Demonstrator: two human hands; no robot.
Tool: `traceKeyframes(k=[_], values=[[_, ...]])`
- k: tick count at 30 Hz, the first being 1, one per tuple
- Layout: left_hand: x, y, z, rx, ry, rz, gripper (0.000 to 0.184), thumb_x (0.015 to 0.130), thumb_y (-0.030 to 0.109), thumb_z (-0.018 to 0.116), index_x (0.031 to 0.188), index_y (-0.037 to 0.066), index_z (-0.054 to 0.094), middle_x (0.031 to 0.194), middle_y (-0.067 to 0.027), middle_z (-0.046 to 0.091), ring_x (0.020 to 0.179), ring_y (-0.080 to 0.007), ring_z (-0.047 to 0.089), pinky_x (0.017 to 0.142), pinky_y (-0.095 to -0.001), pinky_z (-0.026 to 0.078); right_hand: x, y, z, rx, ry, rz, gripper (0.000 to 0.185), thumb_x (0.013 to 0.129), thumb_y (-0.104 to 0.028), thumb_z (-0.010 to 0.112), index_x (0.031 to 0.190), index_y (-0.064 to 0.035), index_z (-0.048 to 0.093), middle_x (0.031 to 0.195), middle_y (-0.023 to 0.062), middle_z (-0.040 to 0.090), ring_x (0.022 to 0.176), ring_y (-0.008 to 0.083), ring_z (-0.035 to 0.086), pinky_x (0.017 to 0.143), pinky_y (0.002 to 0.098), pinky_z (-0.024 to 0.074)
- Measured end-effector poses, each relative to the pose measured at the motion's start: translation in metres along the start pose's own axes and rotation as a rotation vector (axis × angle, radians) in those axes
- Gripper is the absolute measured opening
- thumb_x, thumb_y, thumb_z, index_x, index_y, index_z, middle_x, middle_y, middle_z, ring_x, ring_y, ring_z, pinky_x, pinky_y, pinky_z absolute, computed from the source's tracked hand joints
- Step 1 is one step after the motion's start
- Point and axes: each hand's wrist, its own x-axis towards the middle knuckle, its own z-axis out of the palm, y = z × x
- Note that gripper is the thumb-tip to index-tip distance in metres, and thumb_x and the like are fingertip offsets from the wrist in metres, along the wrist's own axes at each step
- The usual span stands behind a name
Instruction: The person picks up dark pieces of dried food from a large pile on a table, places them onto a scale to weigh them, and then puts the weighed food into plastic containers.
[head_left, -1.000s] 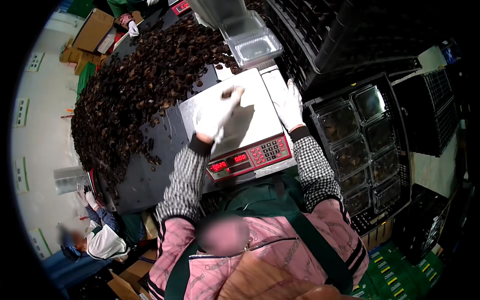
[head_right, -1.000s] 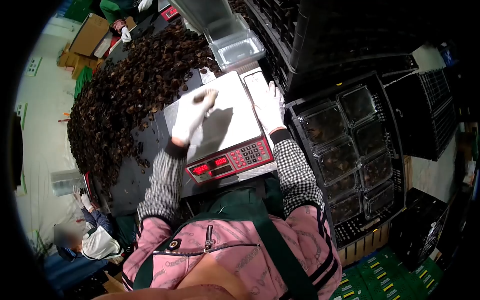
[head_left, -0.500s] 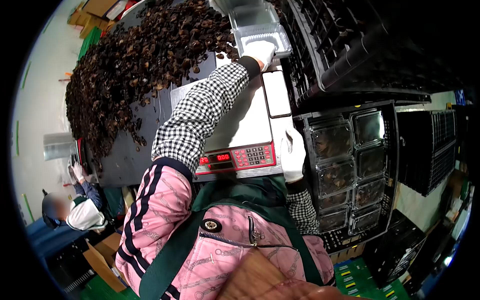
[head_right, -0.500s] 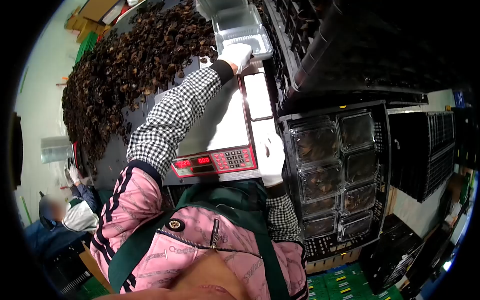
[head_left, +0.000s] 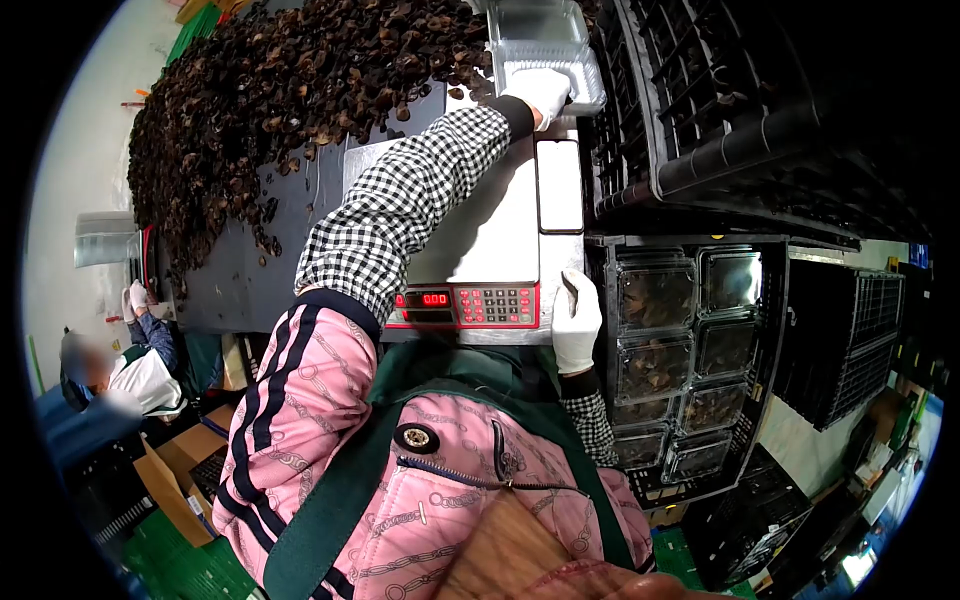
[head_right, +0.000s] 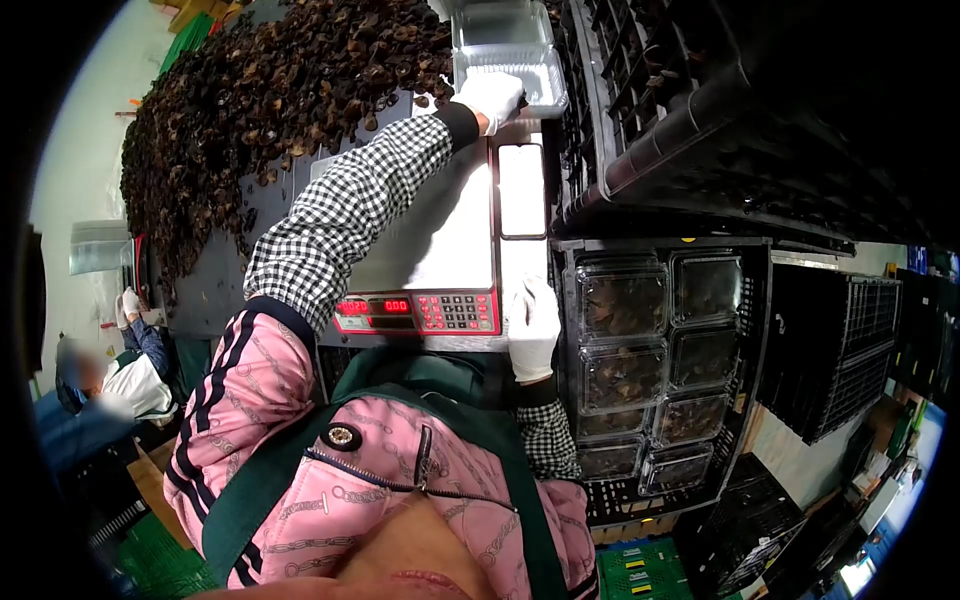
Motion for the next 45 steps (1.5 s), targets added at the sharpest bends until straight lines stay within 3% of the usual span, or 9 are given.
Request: traceKeyframes(k=[8, 21, 26, 30, 32, 34, 36, 41, 45], values=[[0.005, 0.006, -0.022, 0.008, -0.189, 0.007, 0.015, 0.081, 0.012, 0.065, 0.09, 0.002, 0.072, 0.09, -0.0215, 0.072, 0.086, -0.037, 0.071, 0.076, -0.0435, 0.057, 0.003, -0.001, -0.001, 0.002, -0.02, -0.01, 0.025, 0.088, 0.006, 0.061, 0.113, 0.0047, 0.062, 0.108, 0.0182, 0.068, 0.1, 0.0305, 0.068, 0.09, 0.035, 0.054], [-0.018, 0.006, -0.056, 0.044, 0.289, 0.078, 0.012, 0.083, 0.013, 0.061, 0.087, 0.006, 0.069, 0.083, -0.0168, 0.069, 0.079, -0.0343, 0.069, 0.071, -0.0423, 0.056, -0.001, -0.004, -0.004, 0.029, -0.038, -0.008, 0.024, 0.089, 0.006, 0.061, 0.113, 0.0046, 0.062, 0.109, 0.0169, 0.068, 0.101, 0.0276, 0.068, 0.089, 0.0332, 0.0543], [-0.09, 0.004, -0.105, 0.085, 0.469, 0.087, 0.011, 0.087, 0.011, 0.06, 0.093, 0.009, 0.068, 0.085, -0.0099, 0.068, 0.078, -0.0269, 0.069, 0.068, -0.0368, 0.055, 0.0, -0.022, -0.014, 0.046, -0.024, -0.021, 0.025, 0.089, 0.007, 0.06, 0.114, 0.0047, 0.062, 0.11, 0.0172, 0.067, 0.101, 0.0282, 0.067, 0.089, 0.0335, 0.0542], [-0.195, 0.012, -0.112, 0.086, 0.33, -0.037, 0.017, 0.081, 0.006, 0.062, 0.098, 0.01, 0.066, 0.087, -0.0086, 0.064, 0.077, -0.0277, 0.066, 0.065, -0.037, 0.053, 0.001, -0.036, -0.026, 0.043, -0.039, 0.013, 0.027, 0.087, 0.008, 0.062, 0.114, 0.0038, 0.063, 0.111, 0.0172, 0.067, 0.103, 0.0294, 0.066, 0.09, 0.0345, 0.0534], [-0.246, 0.015, -0.095, 0.048, 0.416, 0.02, 0.023, 0.079, 0.004, 0.062, 0.102, 0.009, 0.064, 0.085, -0.0099, 0.062, 0.077, -0.0284, 0.064, 0.063, -0.0384, 0.053, 0.002, -0.039, -0.028, 0.038, -0.044, -0.005, 0.027, 0.087, 0.007, 0.062, 0.114, 0.0035, 0.063, 0.11, 0.0164, 0.067, 0.103, 0.029, 0.066, 0.091, 0.0344, 0.0525], [-0.292, 0.025, -0.088, 0.013, 0.215, -0.07, 0.028, 0.077, 0.003, 0.061, 0.104, 0.008, 0.062, 0.085, -0.0113, 0.061, 0.077, -0.0287, 0.065, 0.063, -0.0395, 0.053, 0.003, -0.047, -0.028, 0.064, -0.067, 0.025, 0.026, 0.088, 0.006, 0.061, 0.114, 0.0023, 0.063, 0.11, 0.016, 0.067, 0.102, 0.029, 0.066, 0.091, 0.0347, 0.0519], [-0.321, 0.035, -0.08, 0.084, 0.052, -0.149, 0.022, 0.085, 0.01, 0.059, 0.104, 0.002, 0.064, 0.087, -0.0134, 0.065, 0.081, -0.0301, 0.066, 0.067, -0.0399, 0.054, 0.006, -0.051, -0.025, 0.105, -0.1, 0.039, 0.026, 0.089, 0.005, 0.061, 0.114, 0.0017, 0.063, 0.11, 0.0161, 0.067, 0.102, 0.0294, 0.066, 0.091, 0.0353, 0.0518], [-0.349, 0.048, -0.098, -0.182, -0.024, -0.221, 0.032, 0.081, 0.01, 0.063, 0.112, 0.002, 0.061, 0.097, -0.0152, 0.064, 0.081, -0.0339, 0.065, 0.07, -0.0415, 0.054, 0.017, -0.071, -0.017, 0.067, -0.195, 0.004, 0.027, 0.092, 0.002, 0.059, 0.119, 0.0012, 0.062, 0.115, 0.0156, 0.067, 0.107, 0.027, 0.066, 0.095, 0.034, 0.0511], [-0.349, 0.035, -0.106, -0.294, 0.369, -0.123, 0.028, 0.082, 0.016, 0.074, 0.109, 0.011, 0.069, 0.097, -0.0098, 0.07, 0.074, -0.0283, 0.067, 0.064, -0.0355, 0.055, 0.017, -0.093, -0.013, 0.117, -0.212, -0.004, 0.027, 0.095, 0.004, 0.057, 0.121, 0.0022, 0.061, 0.117, 0.0147, 0.066, 0.108, 0.0232, 0.065, 0.097, 0.0329, 0.0511]])
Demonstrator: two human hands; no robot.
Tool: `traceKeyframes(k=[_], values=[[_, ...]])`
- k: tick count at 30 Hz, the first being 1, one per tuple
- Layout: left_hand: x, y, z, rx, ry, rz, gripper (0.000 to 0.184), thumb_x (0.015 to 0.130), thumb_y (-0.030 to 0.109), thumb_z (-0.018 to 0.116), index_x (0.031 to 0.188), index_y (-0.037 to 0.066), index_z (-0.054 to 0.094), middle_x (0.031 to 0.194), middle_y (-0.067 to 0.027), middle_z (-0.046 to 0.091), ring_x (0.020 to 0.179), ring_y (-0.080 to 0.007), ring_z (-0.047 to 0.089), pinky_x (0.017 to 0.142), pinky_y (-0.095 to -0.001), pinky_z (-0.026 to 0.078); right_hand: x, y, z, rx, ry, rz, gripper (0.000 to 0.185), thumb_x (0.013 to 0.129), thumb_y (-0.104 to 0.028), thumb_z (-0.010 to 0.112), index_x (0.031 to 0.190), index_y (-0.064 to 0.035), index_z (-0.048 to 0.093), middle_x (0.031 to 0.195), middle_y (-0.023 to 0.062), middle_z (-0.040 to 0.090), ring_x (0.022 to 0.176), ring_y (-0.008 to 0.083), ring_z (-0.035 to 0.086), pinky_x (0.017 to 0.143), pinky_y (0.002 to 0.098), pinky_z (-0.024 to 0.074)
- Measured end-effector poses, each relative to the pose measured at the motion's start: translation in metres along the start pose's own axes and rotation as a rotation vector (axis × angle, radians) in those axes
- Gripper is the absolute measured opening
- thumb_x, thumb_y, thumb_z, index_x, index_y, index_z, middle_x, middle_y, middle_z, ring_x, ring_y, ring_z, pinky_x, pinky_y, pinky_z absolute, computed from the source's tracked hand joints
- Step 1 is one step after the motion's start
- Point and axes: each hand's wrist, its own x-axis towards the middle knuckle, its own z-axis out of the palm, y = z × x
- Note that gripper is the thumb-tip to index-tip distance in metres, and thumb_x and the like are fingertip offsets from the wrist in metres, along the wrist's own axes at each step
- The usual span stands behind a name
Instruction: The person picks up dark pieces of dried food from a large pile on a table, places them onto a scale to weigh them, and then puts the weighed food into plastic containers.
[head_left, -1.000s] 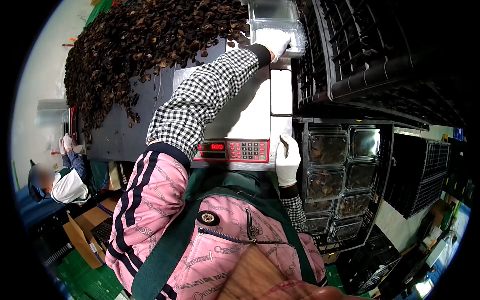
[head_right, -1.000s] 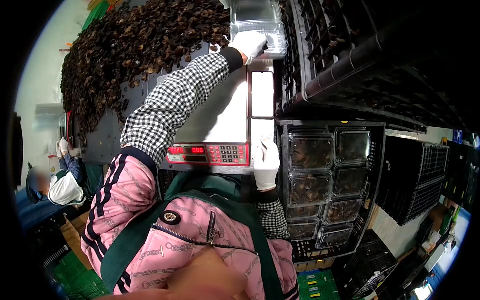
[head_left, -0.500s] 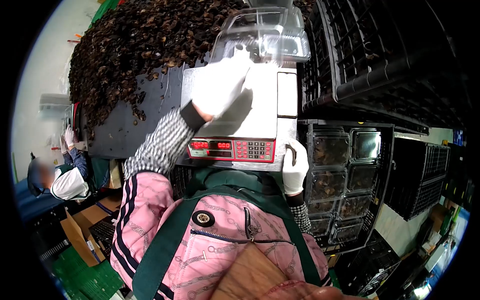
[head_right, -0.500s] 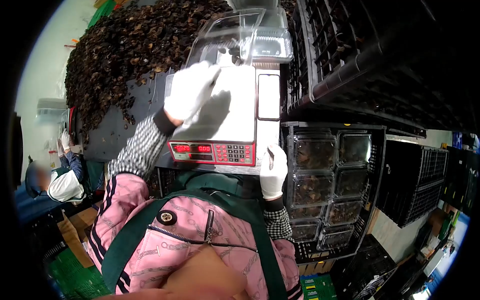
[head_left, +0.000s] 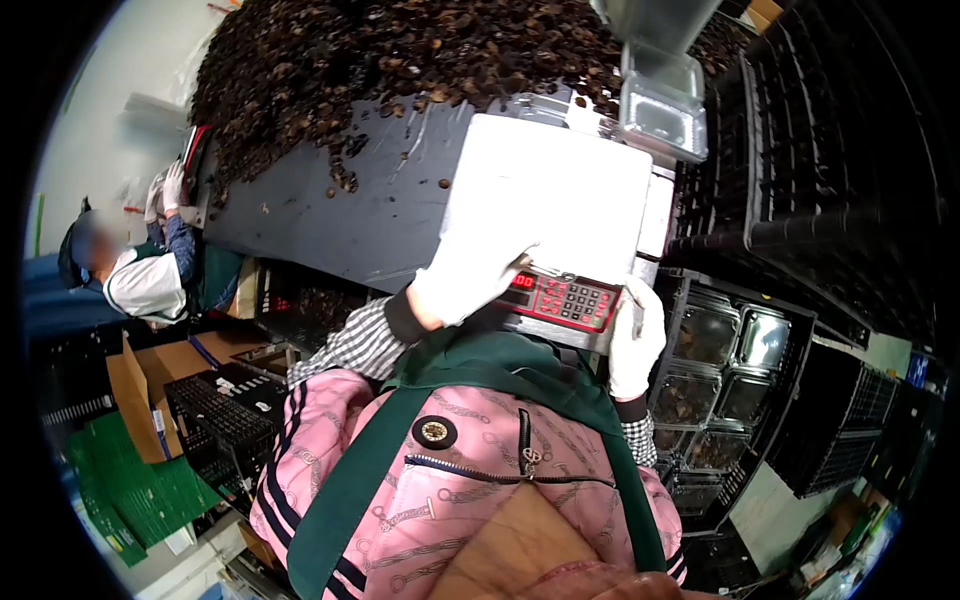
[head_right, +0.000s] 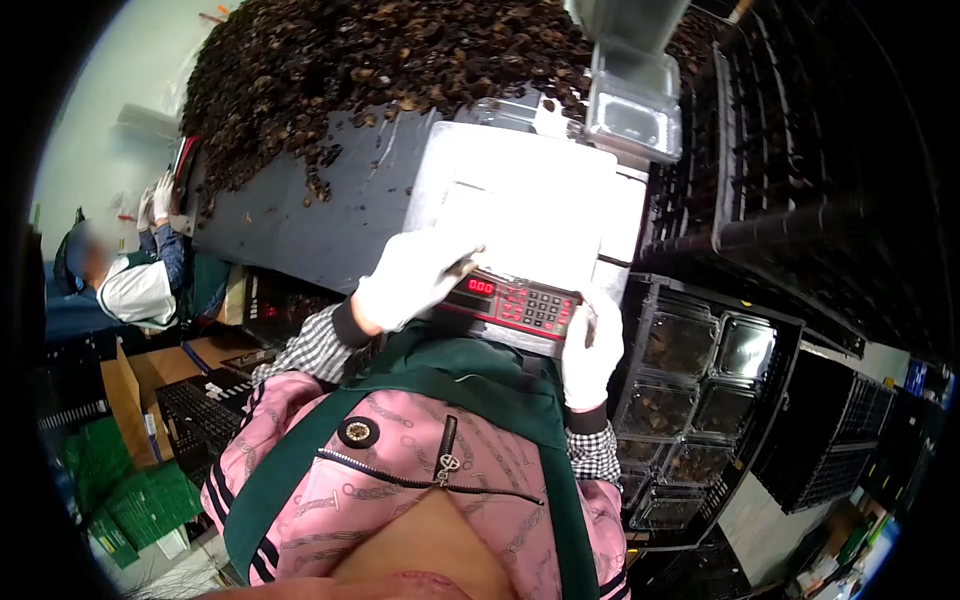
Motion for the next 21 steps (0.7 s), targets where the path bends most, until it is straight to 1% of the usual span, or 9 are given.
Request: traceKeyframes(k=[2, 5, 6, 8, 12, 15, 17, 19, 21], values=[[0.014, -0.009, 0.007, -0.071, -0.075, -0.115, 0.013, 0.085, 0.02, 0.072, 0.096, 0.014, 0.072, 0.091, -0.0081, 0.069, 0.075, -0.0267, 0.067, 0.065, -0.0348, 0.054, -0.002, -0.005, 0.006, 0.01, 0.001, -0.03, 0.026, 0.095, 0.005, 0.055, 0.121, 0.0032, 0.061, 0.117, 0.0145, 0.066, 0.109, 0.0228, 0.065, 0.098, 0.0328, 0.0503], [0.009, -0.05, 0.077, -0.544, 0.007, -0.15, 0.019, 0.091, 0.022, 0.066, 0.104, 0.009, 0.063, 0.091, -0.0084, 0.064, 0.082, -0.025, 0.063, 0.074, -0.0368, 0.052, -0.005, -0.024, 0.015, 0.07, -0.013, -0.01, 0.027, 0.095, 0.005, 0.055, 0.121, 0.0035, 0.062, 0.118, 0.0144, 0.066, 0.11, 0.0234, 0.063, 0.099, 0.034, 0.0489], [0.025, -0.041, 0.056, -0.416, -0.122, -0.165, 0.026, 0.093, 0.027, 0.066, 0.105, 0.005, 0.06, 0.095, -0.0132, 0.064, 0.085, -0.0275, 0.063, 0.077, -0.0392, 0.051, -0.007, -0.027, 0.017, 0.055, -0.023, -0.015, 0.027, 0.094, 0.006, 0.055, 0.121, 0.0034, 0.061, 0.118, 0.0144, 0.066, 0.111, 0.0236, 0.063, 0.099, 0.0341, 0.0485], [0.029, -0.045, 0.057, -0.196, -0.115, -0.111, 0.045, 0.089, 0.044, 0.067, 0.111, 0.005, 0.06, 0.099, -0.0161, 0.064, 0.091, -0.0315, 0.063, 0.081, -0.0432, 0.05, -0.011, -0.038, 0.024, 0.055, -0.016, 0.001, 0.029, 0.094, 0.007, 0.053, 0.122, 0.0031, 0.061, 0.119, 0.0143, 0.065, 0.112, 0.0243, 0.063, 0.101, 0.0343, 0.0475], [0.024, -0.044, 0.035, -0.183, -0.172, -0.111, 0.062, 0.085, 0.055, 0.066, 0.125, 0.007, 0.06, 0.118, -0.0197, 0.058, 0.114, -0.037, 0.056, 0.098, -0.0465, 0.045, -0.018, -0.055, 0.041, 0.049, -0.015, 0.007, 0.032, 0.092, 0.008, 0.051, 0.123, 0.0028, 0.061, 0.12, 0.0148, 0.065, 0.113, 0.0244, 0.062, 0.101, 0.035, 0.0464], [0.012, -0.057, 0.026, -0.091, -0.043, 0.102, 0.062, 0.086, 0.052, 0.066, 0.131, 0.01, 0.06, 0.134, -0.0205, 0.051, 0.128, -0.0395, 0.047, 0.107, -0.0477, 0.039, -0.019, -0.071, 0.061, -0.01, -0.046, -0.051, 0.033, 0.092, 0.008, 0.052, 0.122, 0.0027, 0.061, 0.12, 0.0149, 0.066, 0.113, 0.0248, 0.062, 0.101, 0.035, 0.0463], [0.007, -0.064, 0.011, -0.233, 0.065, 0.157, 0.041, 0.089, 0.037, 0.067, 0.122, 0.013, 0.066, 0.136, -0.019, 0.05, 0.127, -0.0388, 0.048, 0.104, -0.0473, 0.042, -0.02, -0.079, 0.081, 0.03, -0.081, -0.052, 0.033, 0.091, 0.008, 0.051, 0.122, 0.0026, 0.061, 0.121, 0.0152, 0.066, 0.112, 0.025, 0.063, 0.1, 0.0352, 0.0473], [-0.005, -0.085, -0.004, -0.303, 0.162, 0.186, 0.033, 0.088, 0.028, 0.069, 0.117, 0.012, 0.069, 0.125, -0.017, 0.058, 0.118, -0.0369, 0.055, 0.098, -0.0451, 0.047, -0.021, -0.088, 0.105, 0.07, -0.118, -0.053, 0.033, 0.091, 0.009, 0.051, 0.122, 0.0025, 0.061, 0.122, 0.0155, 0.065, 0.112, 0.0252, 0.064, 0.099, 0.0355, 0.0484], [-0.031, -0.118, -0.005, -0.063, 0.3, 0.035, 0.02, 0.088, 0.018, 0.065, 0.105, 0.011, 0.072, 0.1, -0.0073, 0.068, 0.094, -0.0278, 0.064, 0.082, -0.0383, 0.054, -0.025, -0.094, 0.134, 0.209, -0.122, -0.042, 0.03, 0.093, 0.009, 0.051, 0.12, 0.0027, 0.062, 0.118, 0.0156, 0.067, 0.11, 0.0248, 0.065, 0.1, 0.036, 0.0488]])
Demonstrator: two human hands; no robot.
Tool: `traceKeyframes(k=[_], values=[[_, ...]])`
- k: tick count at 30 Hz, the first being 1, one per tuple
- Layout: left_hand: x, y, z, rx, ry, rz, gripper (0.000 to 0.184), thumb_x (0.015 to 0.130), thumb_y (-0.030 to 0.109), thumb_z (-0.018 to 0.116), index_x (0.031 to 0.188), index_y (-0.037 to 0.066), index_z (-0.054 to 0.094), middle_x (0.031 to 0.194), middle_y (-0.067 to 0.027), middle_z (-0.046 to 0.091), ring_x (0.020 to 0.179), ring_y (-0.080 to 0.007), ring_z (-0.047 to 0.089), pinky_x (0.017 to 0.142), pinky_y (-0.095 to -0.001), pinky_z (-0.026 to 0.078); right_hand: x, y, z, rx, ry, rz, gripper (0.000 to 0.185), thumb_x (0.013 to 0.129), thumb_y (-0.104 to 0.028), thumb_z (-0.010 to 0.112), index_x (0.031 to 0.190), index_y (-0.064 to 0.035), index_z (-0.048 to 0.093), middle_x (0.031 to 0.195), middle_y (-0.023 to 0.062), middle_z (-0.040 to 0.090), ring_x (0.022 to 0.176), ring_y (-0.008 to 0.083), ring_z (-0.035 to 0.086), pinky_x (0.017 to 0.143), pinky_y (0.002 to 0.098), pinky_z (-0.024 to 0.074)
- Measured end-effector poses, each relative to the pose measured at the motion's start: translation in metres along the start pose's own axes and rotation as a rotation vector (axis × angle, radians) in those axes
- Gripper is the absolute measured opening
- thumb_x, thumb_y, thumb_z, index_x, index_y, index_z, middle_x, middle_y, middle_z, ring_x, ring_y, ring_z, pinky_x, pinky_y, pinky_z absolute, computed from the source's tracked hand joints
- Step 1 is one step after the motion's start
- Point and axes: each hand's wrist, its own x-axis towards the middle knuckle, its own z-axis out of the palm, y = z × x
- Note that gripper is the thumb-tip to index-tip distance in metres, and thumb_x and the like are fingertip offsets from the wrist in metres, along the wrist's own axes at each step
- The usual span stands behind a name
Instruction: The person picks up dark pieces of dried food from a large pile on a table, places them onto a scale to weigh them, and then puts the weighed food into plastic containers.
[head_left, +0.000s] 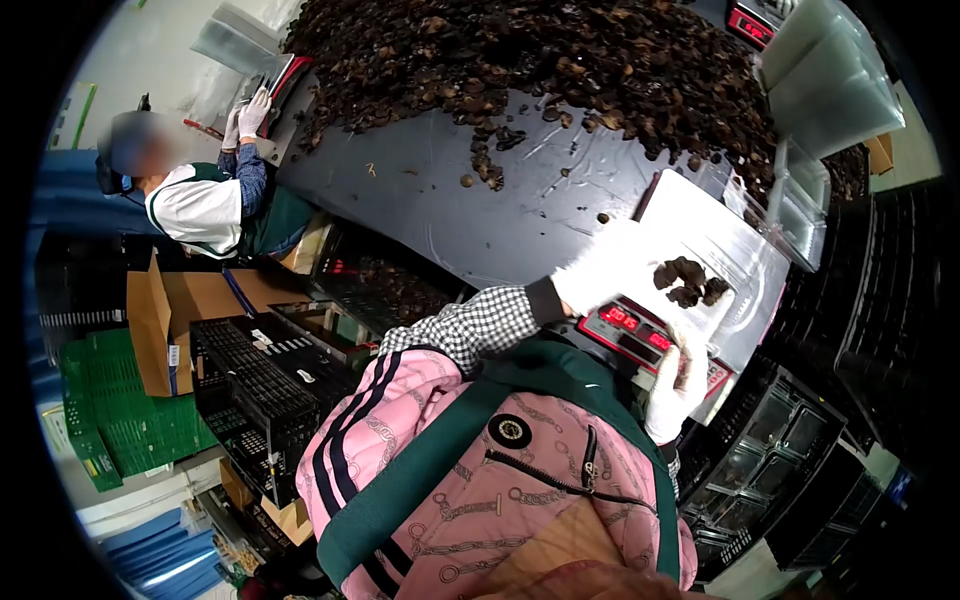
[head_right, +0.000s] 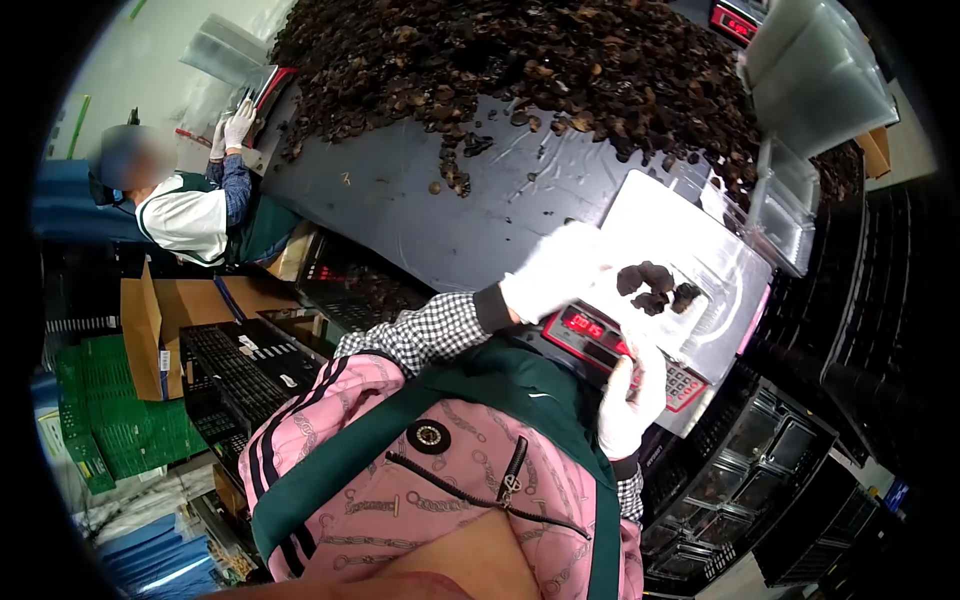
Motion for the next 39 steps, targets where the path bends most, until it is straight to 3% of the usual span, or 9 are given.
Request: traceKeyframes(k=[4, 8, 11, 16, 24, 32, 35, 38, 39], values=[[-0.074, -0.103, -0.034, 0.406, -0.116, -0.562, 0.016, 0.091, 0.022, 0.061, 0.1, 0.014, 0.072, 0.086, -0.0087, 0.065, 0.084, -0.0286, 0.062, 0.072, -0.0412, 0.052, 0.017, -0.008, 0.058, -0.102, -0.215, 0.023, 0.024, 0.095, 0.003, 0.053, 0.115, 0.0012, 0.065, 0.108, 0.0131, 0.07, 0.093, 0.0188, 0.068, 0.086, 0.0308, 0.0522], [-0.116, -0.168, -0.065, 0.635, -0.15, -0.797, 0.02, 0.088, 0.021, 0.064, 0.106, 0.015, 0.067, 0.087, -0.0103, 0.06, 0.081, -0.0299, 0.063, 0.07, -0.0404, 0.052, 0.034, 0.021, 0.139, 0.094, -0.425, 0.3, 0.023, 0.098, -0.004, 0.054, 0.118, 0.0008, 0.065, 0.103, 0.0085, 0.07, 0.077, 0.0133, 0.067, 0.074, 0.0254, 0.0524], [-0.141, -0.205, -0.056, 0.563, -0.166, -0.657, 0.015, 0.09, 0.019, 0.062, 0.103, 0.014, 0.066, 0.086, -0.011, 0.059, 0.08, -0.0295, 0.063, 0.069, -0.0403, 0.052, 0.048, 0.042, 0.202, 0.378, -0.515, 0.675, 0.027, 0.102, -0.014, 0.051, 0.124, -0.0014, 0.061, 0.102, 0.0097, 0.069, 0.078, 0.014, 0.067, 0.071, 0.025, 0.0528], [-0.138, -0.16, -0.085, -0.242, -0.211, -0.733, 0.021, 0.092, 0.018, 0.058, 0.109, 0.012, 0.068, 0.097, -0.0122, 0.065, 0.088, -0.0322, 0.065, 0.077, -0.0414, 0.054, 0.059, 0.082, 0.277, 0.763, -0.445, 1.038, 0.041, 0.104, -0.037, 0.047, 0.127, -0.0038, 0.059, 0.099, 0.0079, 0.067, 0.083, 0.0176, 0.068, 0.071, 0.0321, 0.056], [-0.119, -0.211, -0.109, 0.306, -0.094, -0.58, 0.026, 0.085, 0.019, 0.067, 0.111, 0.013, 0.063, 0.099, -0.0103, 0.056, 0.092, -0.0301, 0.056, 0.077, -0.0408, 0.05, 0.066, 0.091, 0.293, 0.755, -0.474, 0.979, 0.031, 0.099, -0.01, 0.046, 0.124, 0.0004, 0.062, 0.094, 0.0049, 0.067, 0.076, 0.014, 0.064, 0.061, 0.0258, 0.0502], [-0.109, -0.211, -0.102, -0.068, -0.167, -0.386, 0.017, 0.087, 0.013, 0.061, 0.102, 0.006, 0.064, 0.101, -0.0126, 0.06, 0.093, -0.031, 0.06, 0.082, -0.0384, 0.052, 0.077, 0.076, 0.31, 0.987, -0.338, 1.061, 0.057, 0.102, -0.053, 0.044, 0.123, -0.0021, 0.059, 0.109, 0.0091, 0.063, 0.092, 0.0212, 0.064, 0.08, 0.0383, 0.056], [-0.102, -0.185, -0.107, -0.338, -0.305, -0.44, 0.021, 0.088, 0.018, 0.063, 0.106, 0.008, 0.066, 0.11, -0.0079, 0.065, 0.097, -0.0288, 0.063, 0.083, -0.0352, 0.054, 0.086, 0.079, 0.314, 1.083, -0.163, 1.156, 0.048, 0.101, -0.047, 0.051, 0.115, -0.003, 0.062, 0.102, 0.0078, 0.065, 0.088, 0.0201, 0.063, 0.073, 0.0355, 0.0555], [-0.073, -0.214, -0.112, 0.11, -0.375, -0.053, 0.022, 0.087, 0.02, 0.064, 0.107, 0.01, 0.067, 0.11, -0.0073, 0.066, 0.097, -0.0264, 0.064, 0.08, -0.0357, 0.055, 0.08, 0.113, 0.306, 0.997, -0.22, 1.112, 0.032, 0.097, -0.033, 0.06, 0.107, -0.0039, 0.065, 0.091, 0.0056, 0.065, 0.077, 0.0169, 0.061, 0.06, 0.0297, 0.049], [-0.065, -0.227, -0.098, 0.213, -0.469, -0.343, 0.024, 0.084, 0.018, 0.065, 0.107, 0.011, 0.068, 0.11, -0.0069, 0.065, 0.096, -0.0243, 0.063, 0.078, -0.0357, 0.056, 0.08, 0.113, 0.304, 0.971, -0.217, 1.126, 0.024, 0.095, -0.027, 0.063, 0.104, -0.0043, 0.067, 0.087, 0.0045, 0.065, 0.072, 0.0154, 0.06, 0.055, 0.0271, 0.0452]])
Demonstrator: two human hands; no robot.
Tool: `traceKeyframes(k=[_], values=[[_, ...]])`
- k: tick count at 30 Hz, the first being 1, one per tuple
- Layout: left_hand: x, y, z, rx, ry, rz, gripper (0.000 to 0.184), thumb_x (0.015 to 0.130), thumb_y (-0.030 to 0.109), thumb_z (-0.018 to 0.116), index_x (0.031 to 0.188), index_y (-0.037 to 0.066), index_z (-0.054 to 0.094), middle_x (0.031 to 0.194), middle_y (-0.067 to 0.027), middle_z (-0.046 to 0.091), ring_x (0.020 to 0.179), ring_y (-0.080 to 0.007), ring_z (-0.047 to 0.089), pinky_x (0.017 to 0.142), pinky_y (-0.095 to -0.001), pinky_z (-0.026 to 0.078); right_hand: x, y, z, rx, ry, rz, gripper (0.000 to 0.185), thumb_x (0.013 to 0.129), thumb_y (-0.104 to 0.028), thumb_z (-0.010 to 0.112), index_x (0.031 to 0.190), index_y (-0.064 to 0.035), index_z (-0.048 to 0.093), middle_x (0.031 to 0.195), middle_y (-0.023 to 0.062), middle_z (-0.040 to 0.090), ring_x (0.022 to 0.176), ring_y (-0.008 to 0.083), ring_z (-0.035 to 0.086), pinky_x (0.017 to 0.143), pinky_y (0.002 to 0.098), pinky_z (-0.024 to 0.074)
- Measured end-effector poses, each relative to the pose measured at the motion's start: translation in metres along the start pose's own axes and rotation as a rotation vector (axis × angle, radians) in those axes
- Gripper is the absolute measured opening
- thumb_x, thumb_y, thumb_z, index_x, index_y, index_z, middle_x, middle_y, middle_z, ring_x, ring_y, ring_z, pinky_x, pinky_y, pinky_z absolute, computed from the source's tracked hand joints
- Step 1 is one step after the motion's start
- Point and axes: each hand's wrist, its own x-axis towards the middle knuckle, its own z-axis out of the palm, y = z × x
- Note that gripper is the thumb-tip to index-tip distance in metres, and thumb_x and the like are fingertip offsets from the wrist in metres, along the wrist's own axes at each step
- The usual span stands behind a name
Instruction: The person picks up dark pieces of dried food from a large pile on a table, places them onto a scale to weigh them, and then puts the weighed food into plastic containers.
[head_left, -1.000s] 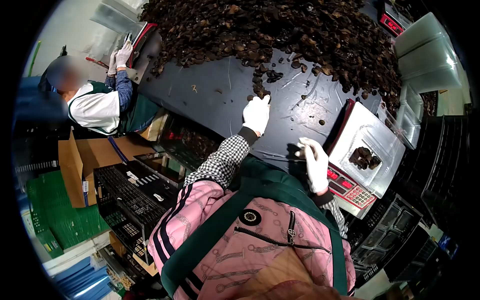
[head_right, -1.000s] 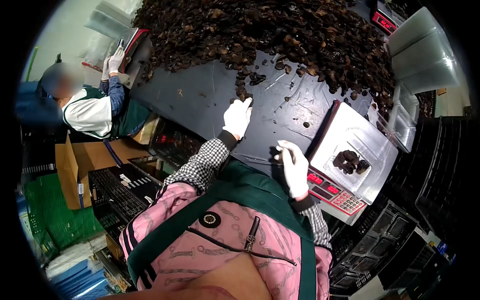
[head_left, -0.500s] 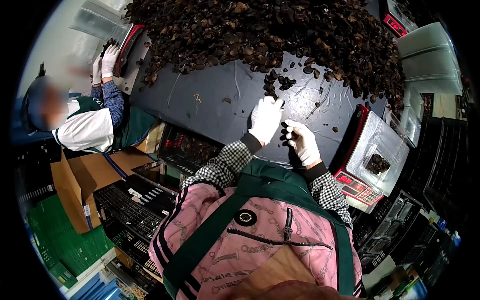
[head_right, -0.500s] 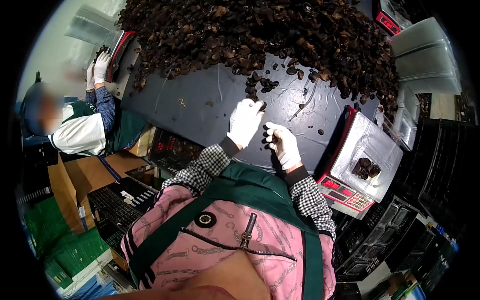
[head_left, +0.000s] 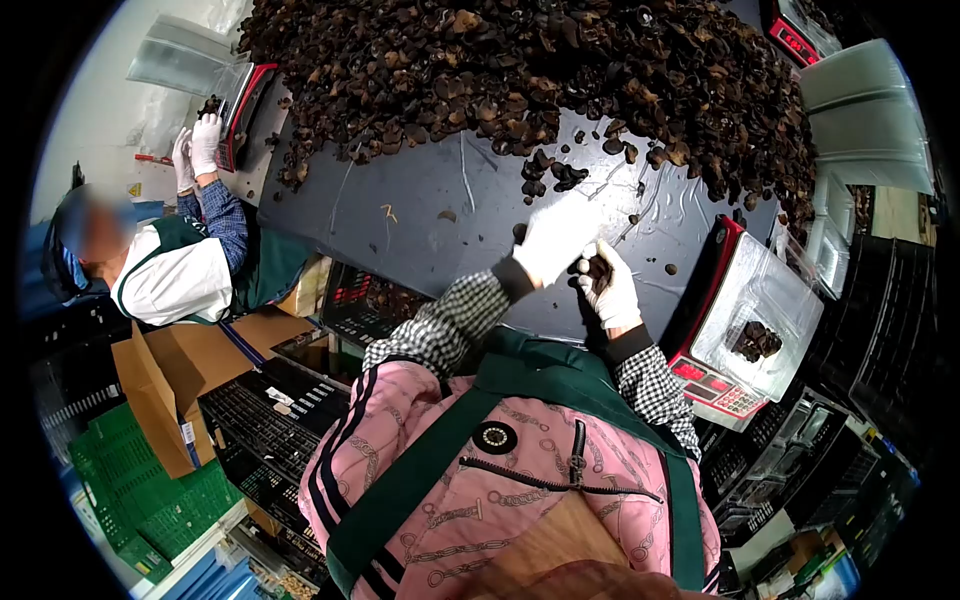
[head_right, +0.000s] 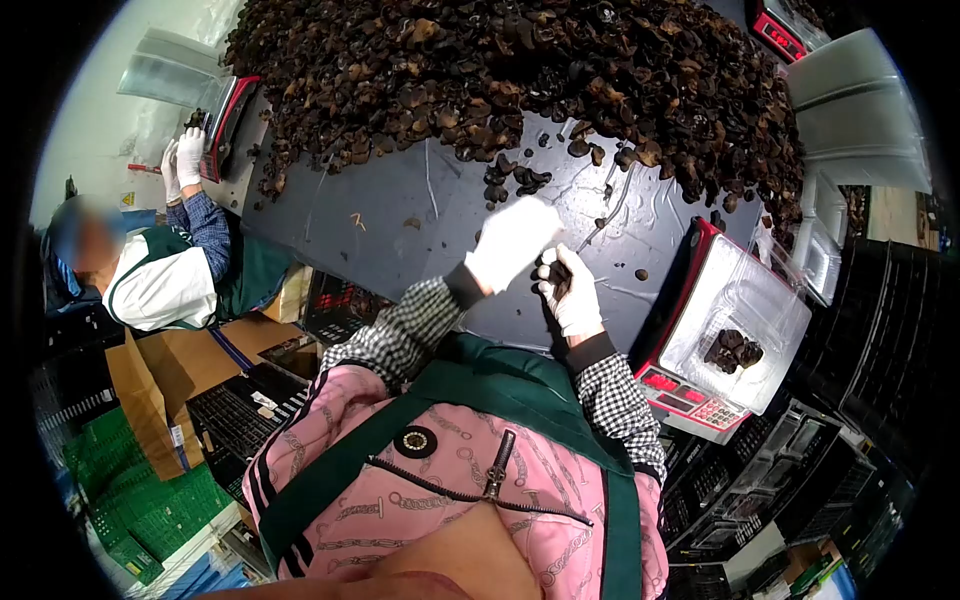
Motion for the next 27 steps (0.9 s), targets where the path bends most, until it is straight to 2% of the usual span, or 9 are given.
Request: traceKeyframes(k=[1, 3, 7, 9, 12, 15, 17, 23, 27], values=[[0.015, -0.007, 0.008, -0.057, 0.229, -0.155, 0.023, 0.083, 0.014, 0.063, 0.105, 0.009, 0.067, 0.109, -0.0094, 0.064, 0.097, -0.0262, 0.062, 0.079, -0.0361, 0.055, 0.004, 0.001, -0.005, 0.004, -0.045, -0.023, 0.025, 0.095, -0.027, 0.064, 0.105, -0.0043, 0.066, 0.087, 0.0043, 0.064, 0.071, 0.0152, 0.06, 0.055, 0.0268, 0.045], [0.033, -0.024, 0.01, 0.145, 0.307, -0.116, 0.023, 0.081, 0.009, 0.06, 0.104, 0.008, 0.066, 0.105, -0.0115, 0.062, 0.097, -0.0286, 0.059, 0.08, -0.0373, 0.052, 0.015, 0.003, -0.014, 0.011, -0.14, -0.067, 0.026, 0.095, -0.027, 0.064, 0.108, -0.0041, 0.066, 0.086, 0.0038, 0.064, 0.07, 0.015, 0.059, 0.055, 0.0264, 0.0445], [0.039, -0.029, 0.024, -0.014, 0.235, 0.019, 0.027, 0.081, 0.006, 0.055, 0.106, 0.007, 0.067, 0.096, -0.0128, 0.063, 0.094, -0.0299, 0.058, 0.083, -0.0384, 0.05, -0.009, -0.018, 0.024, -0.01, -0.06, -0.068, 0.037, 0.1, -0.036, 0.057, 0.125, -0.0083, 0.06, 0.097, 0.0033, 0.066, 0.074, 0.0171, 0.062, 0.056, 0.0253, 0.0456], [0.029, -0.004, 0.003, -0.289, 0.073, 0.088, 0.025, 0.084, 0.01, 0.058, 0.106, 0.006, 0.068, 0.1, -0.0133, 0.065, 0.096, -0.0306, 0.062, 0.086, -0.0385, 0.051, -0.005, -0.02, 0.023, 0.049, -0.057, -0.116, 0.038, 0.101, -0.048, 0.053, 0.117, -0.0142, 0.062, 0.098, 0.0038, 0.067, 0.078, 0.0169, 0.066, 0.057, 0.0271, 0.05], [0.021, 0.009, -0.021, -0.656, -0.027, 0.094, 0.027, 0.088, 0.02, 0.063, 0.109, 0.003, 0.067, 0.104, -0.0138, 0.066, 0.097, -0.0324, 0.065, 0.086, -0.0411, 0.053, 0.003, -0.019, 0.007, 0.156, -0.067, -0.104, 0.029, 0.101, -0.04, 0.057, 0.105, -0.0112, 0.064, 0.087, 0.003, 0.07, 0.073, 0.0141, 0.067, 0.052, 0.0264, 0.0498], [0.054, -0.04, -0.022, 0.205, 0.227, -0.093, 0.025, 0.088, 0.02, 0.064, 0.108, 0.006, 0.067, 0.102, -0.0139, 0.065, 0.089, -0.0299, 0.065, 0.082, -0.0405, 0.053, 0.003, -0.018, 0.01, 0.046, -0.036, -0.093, 0.019, 0.096, -0.022, 0.062, 0.103, -0.0048, 0.066, 0.085, 0.0058, 0.068, 0.064, 0.0141, 0.062, 0.049, 0.0228, 0.0468], [0.064, -0.077, -0.019, 0.242, 0.558, -0.234, 0.022, 0.088, 0.02, 0.063, 0.107, 0.008, 0.066, 0.096, -0.013, 0.064, 0.086, -0.0308, 0.063, 0.078, -0.041, 0.053, 0.002, -0.018, 0.008, 0.028, -0.082, -0.082, 0.027, 0.094, -0.015, 0.058, 0.116, -0.001, 0.064, 0.087, 0.0068, 0.067, 0.065, 0.0146, 0.06, 0.05, 0.0247, 0.0476], [0.031, -0.074, -0.007, -0.213, 0.078, -0.222, 0.023, 0.092, 0.017, 0.056, 0.112, 0.008, 0.064, 0.095, -0.016, 0.063, 0.086, -0.0355, 0.064, 0.077, -0.0434, 0.053, -0.009, -0.022, 0.033, 0.161, -0.093, -0.057, 0.045, 0.093, -0.016, 0.053, 0.134, 0.0015, 0.056, 0.103, 0.0111, 0.067, 0.085, 0.0184, 0.062, 0.064, 0.0302, 0.0511], [0.006, -0.017, -0.013, -0.306, 0.123, -0.017, 0.021, 0.092, 0.017, 0.057, 0.109, 0.006, 0.063, 0.094, -0.015, 0.063, 0.088, -0.0327, 0.064, 0.078, -0.0412, 0.053, -0.005, -0.02, 0.026, 0.202, -0.164, -0.017, 0.041, 0.096, -0.025, 0.054, 0.131, -0.004, 0.059, 0.106, 0.0102, 0.067, 0.084, 0.0183, 0.062, 0.06, 0.0303, 0.0485]])
